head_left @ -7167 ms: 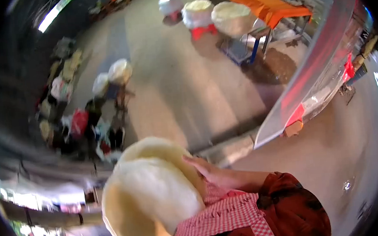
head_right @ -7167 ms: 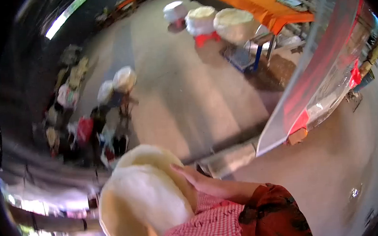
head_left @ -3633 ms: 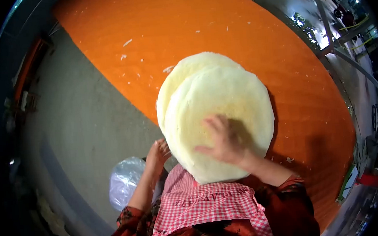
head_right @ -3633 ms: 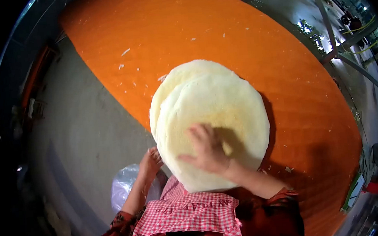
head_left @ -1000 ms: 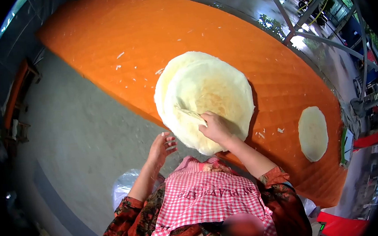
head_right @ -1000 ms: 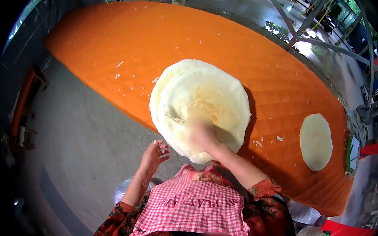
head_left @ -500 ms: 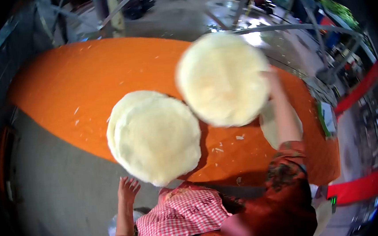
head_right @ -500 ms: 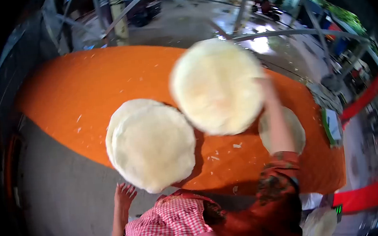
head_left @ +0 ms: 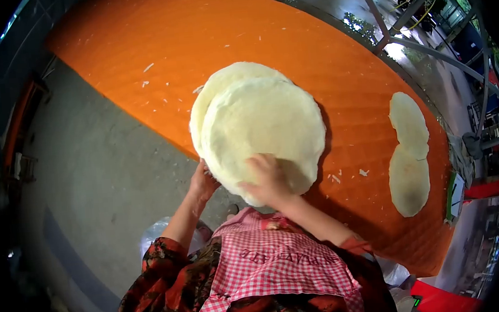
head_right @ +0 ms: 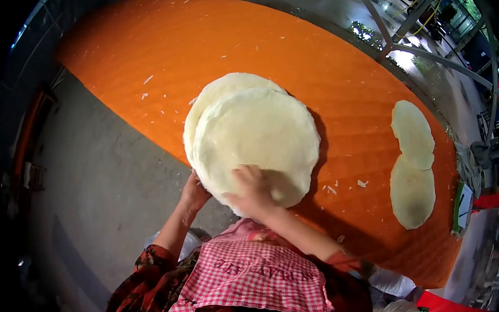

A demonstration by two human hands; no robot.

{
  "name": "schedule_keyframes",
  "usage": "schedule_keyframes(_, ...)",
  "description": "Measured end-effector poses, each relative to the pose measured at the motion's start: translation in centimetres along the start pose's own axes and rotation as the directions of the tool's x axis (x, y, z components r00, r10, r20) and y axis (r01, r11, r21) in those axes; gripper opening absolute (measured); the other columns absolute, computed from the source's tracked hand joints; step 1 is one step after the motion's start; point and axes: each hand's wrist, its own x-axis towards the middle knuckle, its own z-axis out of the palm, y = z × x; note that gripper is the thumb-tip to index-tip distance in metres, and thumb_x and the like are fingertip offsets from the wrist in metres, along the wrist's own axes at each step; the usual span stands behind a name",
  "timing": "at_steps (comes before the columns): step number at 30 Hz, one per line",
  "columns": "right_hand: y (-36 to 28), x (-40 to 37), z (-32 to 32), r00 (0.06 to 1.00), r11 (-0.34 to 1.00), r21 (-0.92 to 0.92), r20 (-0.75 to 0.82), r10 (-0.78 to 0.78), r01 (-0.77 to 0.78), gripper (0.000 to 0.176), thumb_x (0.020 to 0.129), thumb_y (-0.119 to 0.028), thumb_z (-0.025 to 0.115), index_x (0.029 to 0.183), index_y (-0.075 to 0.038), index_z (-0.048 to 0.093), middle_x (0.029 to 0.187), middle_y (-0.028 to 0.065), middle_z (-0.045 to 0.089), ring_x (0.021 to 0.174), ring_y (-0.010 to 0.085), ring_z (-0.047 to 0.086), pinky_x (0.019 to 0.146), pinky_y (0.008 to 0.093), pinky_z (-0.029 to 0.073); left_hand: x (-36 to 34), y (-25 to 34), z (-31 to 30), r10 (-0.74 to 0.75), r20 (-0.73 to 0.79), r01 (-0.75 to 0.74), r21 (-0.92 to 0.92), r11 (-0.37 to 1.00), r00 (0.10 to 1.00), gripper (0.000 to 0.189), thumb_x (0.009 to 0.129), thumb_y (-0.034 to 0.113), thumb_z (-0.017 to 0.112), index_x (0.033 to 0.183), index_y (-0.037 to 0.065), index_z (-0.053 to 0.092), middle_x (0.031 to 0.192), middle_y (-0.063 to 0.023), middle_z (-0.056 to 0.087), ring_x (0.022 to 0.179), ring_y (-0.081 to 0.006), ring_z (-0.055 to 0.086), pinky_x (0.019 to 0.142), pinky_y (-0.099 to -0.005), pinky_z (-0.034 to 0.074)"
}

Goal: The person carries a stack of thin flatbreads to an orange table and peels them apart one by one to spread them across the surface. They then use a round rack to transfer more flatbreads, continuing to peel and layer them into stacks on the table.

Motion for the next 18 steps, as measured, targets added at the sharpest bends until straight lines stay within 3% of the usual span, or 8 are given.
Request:
schedule_keyframes(4,-4.4,4.6,5.2,0.974,0.958,-0.257,0.149,0.172,-0.13,0.07,0.067,-0.039,0.077,0.121,-0.005,0.048,0.119,0.0118,0.048,0.114,0.0308,0.043,0.094,0.0472,0.035,0.0,0.0,-0.3,0.124,0.024,-0.123,-0.042,0.991,0.992,0.057,0.096,0.054,0.039,0.118,0.003,0.051,0.12,-0.0188,0.053,0.109,-0.0318,0.052,0.096,-0.0471,0.042)
schedule_keyframes(5,-4.1,5.0,6.1,0.976,0.925,-0.356,0.113,0.185,-0.134,0.065,0.068,-0.033,0.076,0.12,-0.006,0.047,0.117,0.0108,0.049,0.111,0.0309,0.044,0.093,0.047,0.037,-0.1,0.5,0.1,0.091,0.012,-0.09,-0.06,0.994,0.996,0.058,0.095,0.055,0.039,0.12,0.003,0.05,0.121,-0.0187,0.052,0.109,-0.032,0.051,0.096,-0.048,0.041)
schedule_keyframes(8,-4.2,5.8,5.7,0.97,0.944,-0.295,0.143,0.199,-0.15,0.054,0.071,-0.023,0.074,0.115,-0.006,0.049,0.116,0.0116,0.051,0.111,0.0319,0.046,0.093,0.0449,0.038,-1.3,2.0,0.7,0.007,-0.015,-0.007,-0.046,0.999,1.0,0.062,0.095,0.058,0.036,0.126,0.005,0.046,0.125,-0.0175,0.049,0.111,-0.0327,0.049,0.096,-0.0505,0.039)
schedule_keyframes(10,-2.9,6.4,4.5,0.959,0.972,-0.089,0.165,0.23,-0.217,0.046,0.073,-0.018,0.071,0.113,-0.003,0.052,0.115,0.0153,0.052,0.108,0.0351,0.048,0.091,0.0442,0.041,-1.5,3.3,1.9,-0.011,0.008,0.01,0.079,0.997,1.0,0.065,0.094,0.06,0.034,0.13,0.006,0.043,0.127,-0.016,0.048,0.111,-0.0329,0.049,0.096,-0.052,0.038)
schedule_keyframes(11,-1.6,6.4,4.2,0.947,0.962,-0.002,0.17,0.271,-0.275,0.046,0.074,-0.018,0.07,0.113,-0.001,0.052,0.114,0.0167,0.052,0.107,0.036,0.048,0.089,0.0453,0.042,-2.7,4.3,3.5,-0.018,-0.008,0.018,0.106,0.994,1.0,0.067,0.095,0.06,0.029,0.128,0.004,0.046,0.115,-0.0144,0.055,0.107,-0.0295,0.05,0.093,-0.0464,0.039)
schedule_keyframes(12,-0.6,6.3,4.1,0.933,0.939,0.087,0.173,0.315,-0.333,0.046,0.074,-0.018,0.07,0.113,0.0,0.052,0.114,0.0181,0.051,0.107,0.0369,0.048,0.088,0.0463,0.043,-3.1,5.1,4.3,-0.007,0.0,0.007,0.138,0.99,1.0,0.068,0.095,0.061,0.029,0.128,0.004,0.046,0.116,-0.0141,0.055,0.106,-0.0296,0.051,0.092,-0.0468,0.04)
schedule_keyframes(16,-5.3,9.3,2.2,0.96,0.948,-0.161,0.014,0.281,-0.275,0.051,0.078,-0.033,0.07,0.113,0.001,0.052,0.114,0.022,0.054,0.103,0.0414,0.053,0.085,0.0482,0.045,-2.0,7.1,4.4,0.036,-0.016,-0.031,0.238,0.971,0.999,0.068,0.094,0.063,0.027,0.129,0.008,0.047,0.12,-0.0114,0.056,0.104,-0.0295,0.053,0.089,-0.0492,0.043)
schedule_keyframes(18,-5.9,12.1,2.7,0.908,0.9,-0.191,0.075,0.411,-0.392,0.055,0.078,-0.041,0.07,0.112,-0.001,0.052,0.112,0.0236,0.056,0.104,0.0399,0.053,0.082,0.0493,0.046,-1.3,7.8,4.2,0.041,0.029,-0.048,0.294,0.955,0.999,0.067,0.094,0.063,0.027,0.13,0.01,0.046,0.121,-0.0096,0.056,0.104,-0.0292,0.054,0.088,-0.049,0.044)
